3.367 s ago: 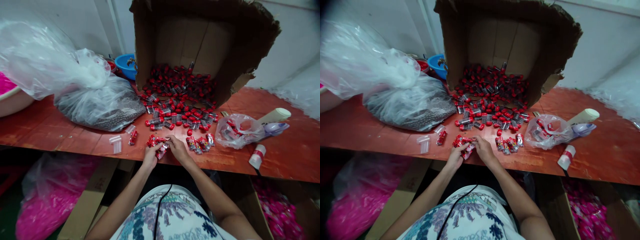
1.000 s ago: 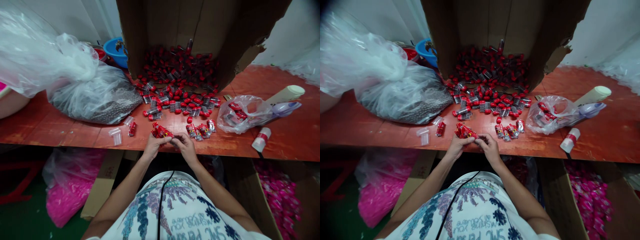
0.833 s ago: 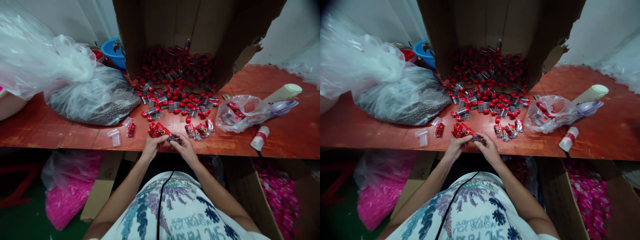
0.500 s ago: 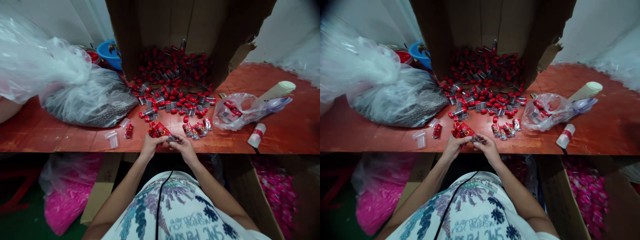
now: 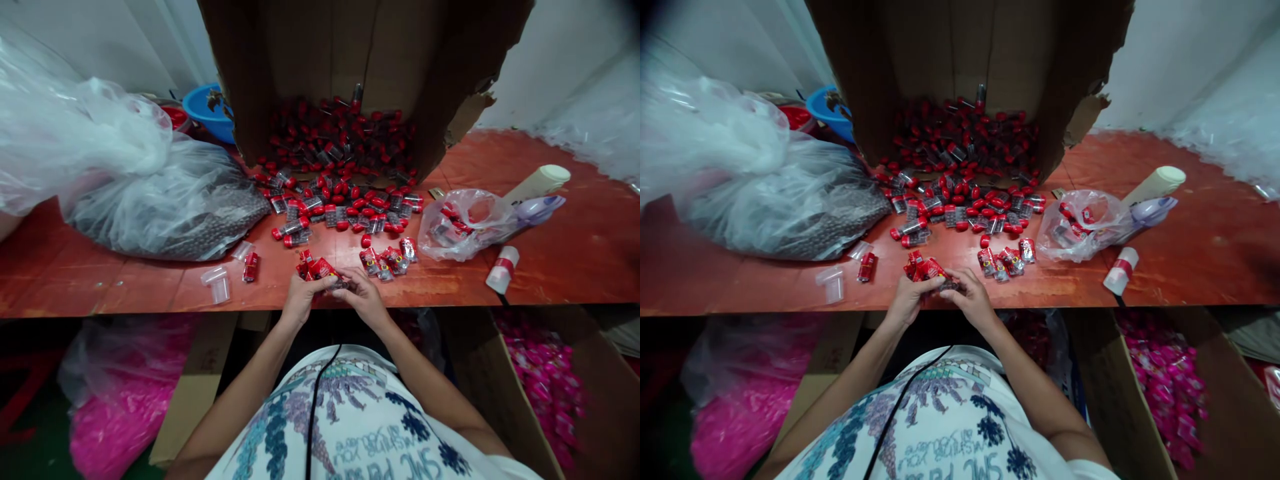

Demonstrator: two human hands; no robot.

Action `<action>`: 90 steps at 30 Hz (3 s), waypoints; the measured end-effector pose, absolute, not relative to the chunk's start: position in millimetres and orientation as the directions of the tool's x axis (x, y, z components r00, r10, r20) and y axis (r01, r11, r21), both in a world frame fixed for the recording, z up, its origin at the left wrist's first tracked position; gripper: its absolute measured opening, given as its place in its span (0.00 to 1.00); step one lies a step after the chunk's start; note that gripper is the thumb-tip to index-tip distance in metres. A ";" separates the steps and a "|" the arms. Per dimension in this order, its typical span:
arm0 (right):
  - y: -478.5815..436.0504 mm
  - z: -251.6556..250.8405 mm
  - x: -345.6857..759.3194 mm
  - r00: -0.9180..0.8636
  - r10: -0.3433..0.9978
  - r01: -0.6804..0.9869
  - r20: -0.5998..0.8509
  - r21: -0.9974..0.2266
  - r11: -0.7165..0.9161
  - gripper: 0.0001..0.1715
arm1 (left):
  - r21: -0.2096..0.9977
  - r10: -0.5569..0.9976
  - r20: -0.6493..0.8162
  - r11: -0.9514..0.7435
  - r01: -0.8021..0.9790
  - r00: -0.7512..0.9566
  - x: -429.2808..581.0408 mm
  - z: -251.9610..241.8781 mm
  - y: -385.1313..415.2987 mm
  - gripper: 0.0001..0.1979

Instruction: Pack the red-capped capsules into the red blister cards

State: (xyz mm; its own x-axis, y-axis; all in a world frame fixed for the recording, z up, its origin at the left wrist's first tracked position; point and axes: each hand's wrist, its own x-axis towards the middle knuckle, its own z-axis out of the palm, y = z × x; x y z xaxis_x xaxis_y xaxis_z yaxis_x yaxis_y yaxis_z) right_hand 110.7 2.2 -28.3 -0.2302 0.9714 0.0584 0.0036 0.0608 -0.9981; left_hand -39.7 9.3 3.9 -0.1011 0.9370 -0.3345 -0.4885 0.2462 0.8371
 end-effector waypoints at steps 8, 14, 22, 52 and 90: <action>7.8 -34.2 125.6 -0.001 0.995 0.144 0.098 -0.985 0.097 0.16 | 0.710 0.894 -0.447 0.383 -0.591 0.043 -33.5 -4.0 8.3 0.15; 35.8 -34.4 198.1 0.338 0.887 0.621 0.315 -0.782 0.041 0.23 | 0.624 0.882 -0.471 0.335 -0.706 0.002 -46.1 -11.1 11.6 0.23; 23.8 -21.3 110.5 -0.207 0.934 0.510 0.289 -0.783 0.356 0.16 | 0.644 0.876 -0.460 0.215 -0.735 -0.146 -42.9 -20.2 11.1 0.18; 93.3 -70.3 58.9 -0.568 0.759 0.709 0.317 -0.279 0.647 0.17 | 0.655 0.748 -0.520 0.039 -0.755 -0.412 -104.2 -40.9 14.4 0.13; -3.1 -24.4 70.4 -0.139 0.989 0.142 -0.045 -0.990 -0.025 0.26 | 0.695 0.836 -0.459 0.127 -0.708 -0.301 -61.4 -21.1 6.7 0.14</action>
